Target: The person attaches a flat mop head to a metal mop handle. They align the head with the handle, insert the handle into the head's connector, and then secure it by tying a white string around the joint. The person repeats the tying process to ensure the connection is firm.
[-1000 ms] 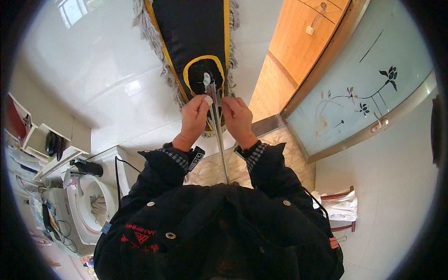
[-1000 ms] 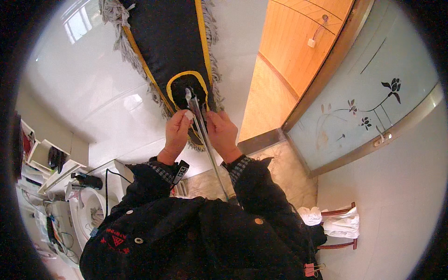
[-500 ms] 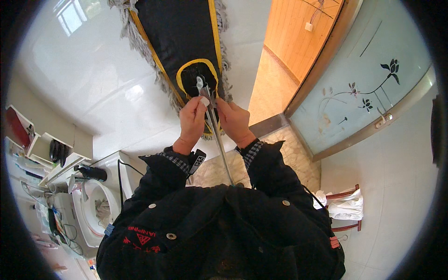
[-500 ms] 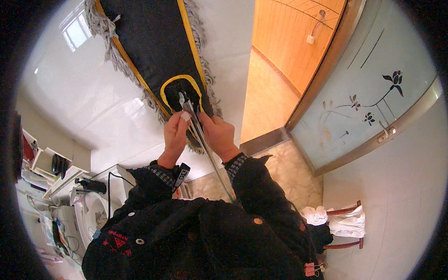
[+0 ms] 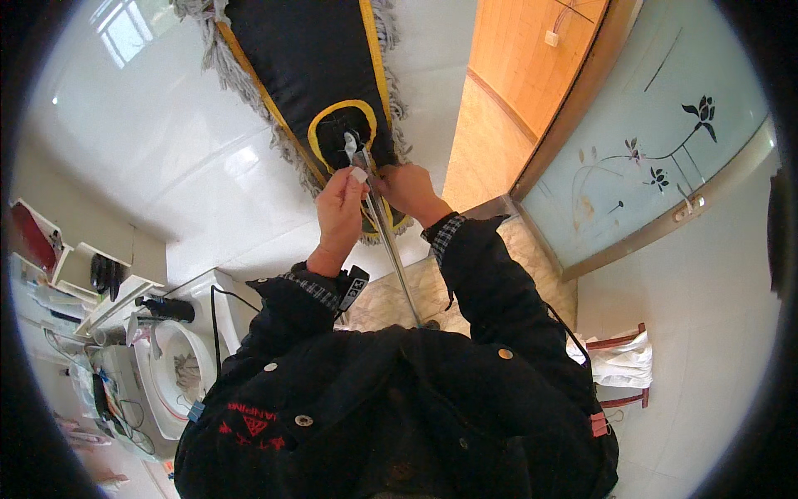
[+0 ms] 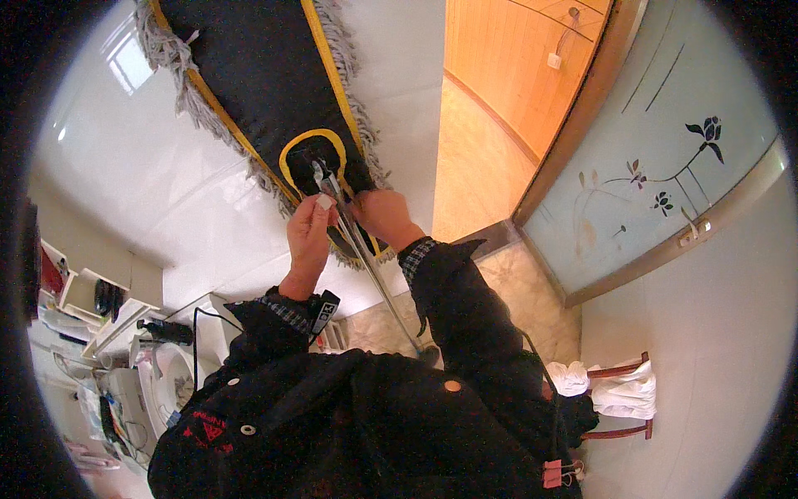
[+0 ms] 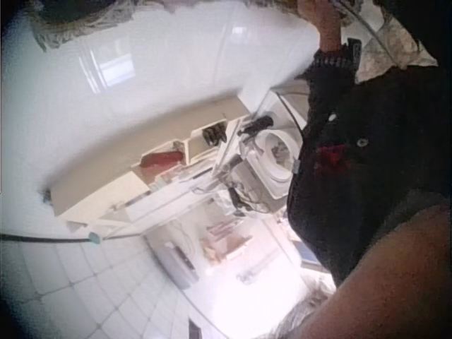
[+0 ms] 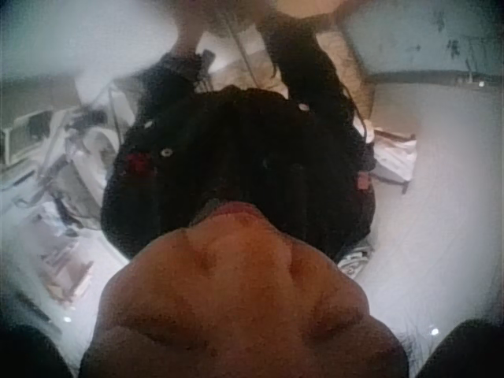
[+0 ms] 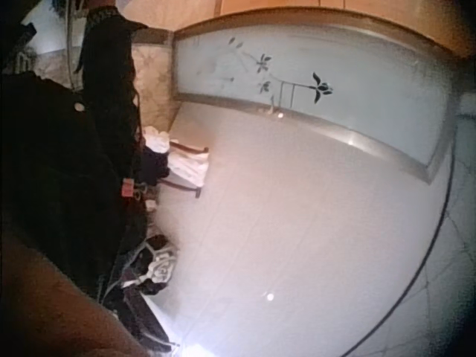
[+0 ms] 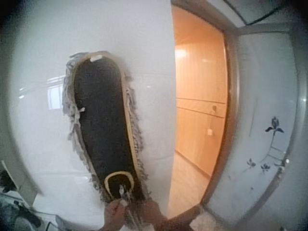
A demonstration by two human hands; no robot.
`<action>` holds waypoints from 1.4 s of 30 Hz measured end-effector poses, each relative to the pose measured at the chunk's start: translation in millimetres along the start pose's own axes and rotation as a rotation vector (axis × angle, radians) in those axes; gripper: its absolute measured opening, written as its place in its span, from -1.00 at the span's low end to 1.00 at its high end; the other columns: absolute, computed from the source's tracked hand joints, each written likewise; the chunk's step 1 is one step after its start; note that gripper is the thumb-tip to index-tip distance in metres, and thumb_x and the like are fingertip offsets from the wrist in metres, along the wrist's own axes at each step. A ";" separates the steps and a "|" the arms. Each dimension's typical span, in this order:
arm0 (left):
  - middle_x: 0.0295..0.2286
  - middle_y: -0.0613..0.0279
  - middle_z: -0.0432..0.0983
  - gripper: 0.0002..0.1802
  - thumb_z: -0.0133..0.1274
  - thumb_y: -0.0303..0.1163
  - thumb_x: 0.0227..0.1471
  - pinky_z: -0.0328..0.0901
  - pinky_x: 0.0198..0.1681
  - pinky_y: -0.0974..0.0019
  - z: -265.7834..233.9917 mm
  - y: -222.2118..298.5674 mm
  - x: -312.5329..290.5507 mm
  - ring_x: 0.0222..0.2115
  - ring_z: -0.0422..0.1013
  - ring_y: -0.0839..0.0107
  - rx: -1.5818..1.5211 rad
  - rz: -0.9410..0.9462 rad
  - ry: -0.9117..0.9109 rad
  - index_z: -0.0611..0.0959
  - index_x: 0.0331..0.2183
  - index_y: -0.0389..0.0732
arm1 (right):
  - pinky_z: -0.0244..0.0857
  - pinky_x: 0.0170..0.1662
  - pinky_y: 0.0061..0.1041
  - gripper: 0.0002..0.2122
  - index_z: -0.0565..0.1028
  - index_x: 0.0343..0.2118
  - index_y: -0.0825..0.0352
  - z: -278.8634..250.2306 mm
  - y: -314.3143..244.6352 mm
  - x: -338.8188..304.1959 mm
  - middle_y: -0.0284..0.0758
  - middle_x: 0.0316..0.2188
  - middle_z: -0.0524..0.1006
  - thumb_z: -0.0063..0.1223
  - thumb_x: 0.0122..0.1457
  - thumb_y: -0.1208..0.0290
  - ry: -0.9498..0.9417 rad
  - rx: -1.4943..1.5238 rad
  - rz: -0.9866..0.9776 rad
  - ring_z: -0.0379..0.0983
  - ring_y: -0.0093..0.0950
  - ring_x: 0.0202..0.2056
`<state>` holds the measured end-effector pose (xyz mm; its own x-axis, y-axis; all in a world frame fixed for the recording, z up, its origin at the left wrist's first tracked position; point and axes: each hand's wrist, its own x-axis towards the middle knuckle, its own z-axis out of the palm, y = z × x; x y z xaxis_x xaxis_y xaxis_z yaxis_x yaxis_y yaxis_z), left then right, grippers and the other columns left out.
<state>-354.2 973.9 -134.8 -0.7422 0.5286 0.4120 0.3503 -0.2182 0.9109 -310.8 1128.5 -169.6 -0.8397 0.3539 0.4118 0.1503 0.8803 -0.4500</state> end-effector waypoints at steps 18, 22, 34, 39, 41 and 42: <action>-0.44 0.32 0.44 -0.80 -0.08 -0.42 0.22 0.24 -0.28 0.47 -2.5 5.0 -3.0 -0.40 0.33 0.55 0.167 0.104 -0.062 0.57 -0.25 -0.34 | 0.38 -0.38 -0.16 -0.84 0.51 -0.36 0.35 11.8 5.6 -14.2 -0.08 -0.51 0.54 0.06 0.10 0.36 0.292 0.430 0.075 0.49 -0.03 -0.44; -0.47 0.22 0.44 -0.84 -0.01 -0.46 0.17 0.27 -0.37 0.40 -1.3 13.1 -2.2 -0.46 0.36 0.46 0.369 0.249 -0.074 0.59 -0.26 -0.32 | 0.37 -0.38 -0.15 -0.86 0.53 -0.30 0.36 -0.4 7.0 -36.2 -0.10 -0.44 0.55 0.03 0.12 0.44 0.314 0.549 0.090 0.48 -0.05 -0.43; -0.55 0.18 0.43 -0.84 0.13 -0.48 -0.06 0.28 -0.47 0.12 6.8 18.8 14.2 -0.52 0.40 0.11 0.764 0.745 -0.068 0.61 -0.33 -0.19 | 0.31 -0.56 -0.31 -0.94 0.40 -0.54 0.25 -36.0 -55.2 -74.2 -0.29 -0.64 0.40 0.05 -0.08 0.50 0.332 -0.059 -0.222 0.43 -0.28 -0.60; -0.49 0.11 0.46 -0.76 0.08 -0.54 -0.08 0.30 -0.40 0.07 -0.9 18.2 16.0 -0.46 0.40 0.04 0.794 0.739 -0.217 0.62 -0.26 -0.20 | 0.32 -0.55 -0.30 -0.95 0.44 -0.54 0.29 -27.5 -60.3 -68.0 -0.29 -0.63 0.44 0.06 -0.09 0.48 0.282 0.064 -0.265 0.45 -0.26 -0.59; -0.47 0.11 0.46 -0.72 0.08 -0.55 -0.10 0.30 -0.37 0.08 -4.7 18.6 20.5 -0.44 0.40 0.05 0.772 0.755 -0.272 0.60 -0.24 -0.21 | 0.32 -0.55 -0.30 -0.94 0.44 -0.55 0.29 -29.9 -59.5 -67.1 -0.28 -0.64 0.44 0.07 -0.08 0.47 0.283 0.119 -0.277 0.45 -0.26 -0.59; -0.46 0.12 0.45 -0.70 0.08 -0.55 -0.12 0.29 -0.36 0.10 -6.3 18.8 22.9 -0.43 0.40 0.07 0.753 0.771 -0.303 0.58 -0.23 -0.21 | 0.32 -0.55 -0.30 -0.94 0.44 -0.55 0.29 -31.9 -59.7 -67.0 -0.29 -0.64 0.44 0.07 -0.07 0.46 0.269 0.113 -0.300 0.44 -0.26 -0.59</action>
<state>-368.2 976.7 -108.1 -0.0437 0.6665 0.7443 0.9892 -0.0754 0.1255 -246.9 1062.3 -145.0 -0.6694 0.1705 0.7231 -0.1507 0.9219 -0.3569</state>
